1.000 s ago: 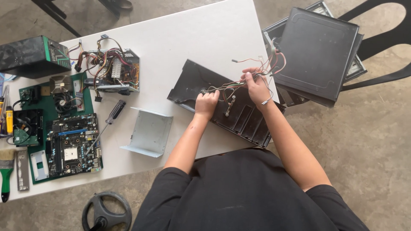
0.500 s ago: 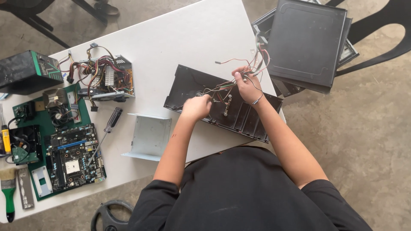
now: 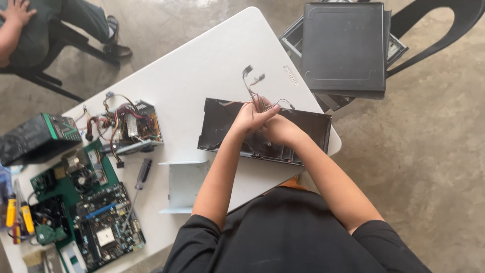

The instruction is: Disassembling the front panel and internal wiring of a computer case using a screwdriver

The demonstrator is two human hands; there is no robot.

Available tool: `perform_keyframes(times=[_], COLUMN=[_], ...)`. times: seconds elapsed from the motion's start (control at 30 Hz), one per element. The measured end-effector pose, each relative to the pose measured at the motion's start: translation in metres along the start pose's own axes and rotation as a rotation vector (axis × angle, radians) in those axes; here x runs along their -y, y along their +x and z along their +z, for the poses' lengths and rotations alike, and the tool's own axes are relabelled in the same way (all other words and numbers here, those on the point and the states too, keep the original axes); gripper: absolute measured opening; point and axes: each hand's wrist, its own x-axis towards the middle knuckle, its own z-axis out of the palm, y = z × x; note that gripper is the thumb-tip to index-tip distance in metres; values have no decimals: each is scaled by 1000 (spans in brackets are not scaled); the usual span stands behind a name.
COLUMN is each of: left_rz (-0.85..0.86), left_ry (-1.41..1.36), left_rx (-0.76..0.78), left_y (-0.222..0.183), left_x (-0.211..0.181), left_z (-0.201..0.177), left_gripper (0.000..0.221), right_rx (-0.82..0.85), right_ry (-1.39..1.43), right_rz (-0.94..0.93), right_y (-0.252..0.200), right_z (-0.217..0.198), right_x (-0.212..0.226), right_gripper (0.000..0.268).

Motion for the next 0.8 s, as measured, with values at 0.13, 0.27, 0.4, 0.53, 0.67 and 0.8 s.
perform_keyframes(times=[0.13,0.27,0.4,0.53,0.67,0.8], left_rz=[35,64,139,198,229,319], left_ry=[-125,-644,-658,-647,-789,-746], left_rx=[48,-253,-493,-661,-843,-1022], left_y=[9,30,26,24,6,-7], left_x=[1,30,27,34,14,10], left_z=[0,18,19,26,38,56], left_gripper=[36,24,13,12,9,15], right_rx=[-66,-80,199,313,-344,-495], right_ry=[98,178,270,802,1581,1815], right_rz=[7,-57,-279,-173,413,779], right_y=[3,-9,-65,-64,-23,32], right_z=[-17,-12,-79,-110,-54,-2], right_x=[16,-10,-68,-255,-496,-583], right_gripper=[41,53,69,53,72,116])
